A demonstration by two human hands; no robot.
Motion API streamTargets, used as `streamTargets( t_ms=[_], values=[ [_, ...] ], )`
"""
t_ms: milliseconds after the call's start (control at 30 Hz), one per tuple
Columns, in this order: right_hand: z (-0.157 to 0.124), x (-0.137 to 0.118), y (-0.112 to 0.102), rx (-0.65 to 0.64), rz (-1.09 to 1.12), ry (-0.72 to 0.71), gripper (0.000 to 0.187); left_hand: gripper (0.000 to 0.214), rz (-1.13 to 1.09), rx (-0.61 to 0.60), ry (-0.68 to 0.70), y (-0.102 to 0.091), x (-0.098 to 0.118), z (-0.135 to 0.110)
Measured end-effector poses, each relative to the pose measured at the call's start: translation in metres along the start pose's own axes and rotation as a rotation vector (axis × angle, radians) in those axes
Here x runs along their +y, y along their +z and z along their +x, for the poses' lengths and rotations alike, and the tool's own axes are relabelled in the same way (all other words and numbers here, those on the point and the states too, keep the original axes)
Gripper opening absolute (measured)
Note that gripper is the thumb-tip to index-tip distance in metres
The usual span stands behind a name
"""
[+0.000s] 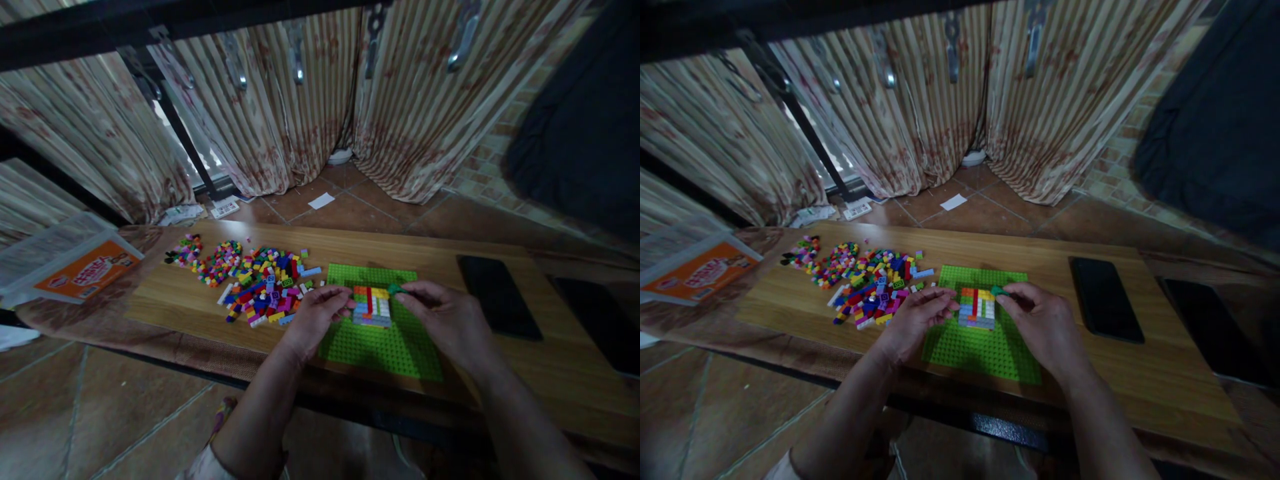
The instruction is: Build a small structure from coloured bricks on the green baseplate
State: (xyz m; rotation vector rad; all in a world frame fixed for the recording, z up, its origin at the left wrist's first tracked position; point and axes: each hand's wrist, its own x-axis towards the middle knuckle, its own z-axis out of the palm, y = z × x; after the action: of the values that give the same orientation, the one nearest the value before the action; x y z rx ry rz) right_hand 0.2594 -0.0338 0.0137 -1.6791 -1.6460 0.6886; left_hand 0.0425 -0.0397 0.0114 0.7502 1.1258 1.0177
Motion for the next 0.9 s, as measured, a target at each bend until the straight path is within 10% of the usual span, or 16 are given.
streamTargets(
  t_ms=[900],
  values=[
    [-0.006,-0.006,0.016,-0.141,-0.104,-0.013,0.029,0.023,0.171,0.004,0.074,0.002,-0.006,0.003]
  ],
)
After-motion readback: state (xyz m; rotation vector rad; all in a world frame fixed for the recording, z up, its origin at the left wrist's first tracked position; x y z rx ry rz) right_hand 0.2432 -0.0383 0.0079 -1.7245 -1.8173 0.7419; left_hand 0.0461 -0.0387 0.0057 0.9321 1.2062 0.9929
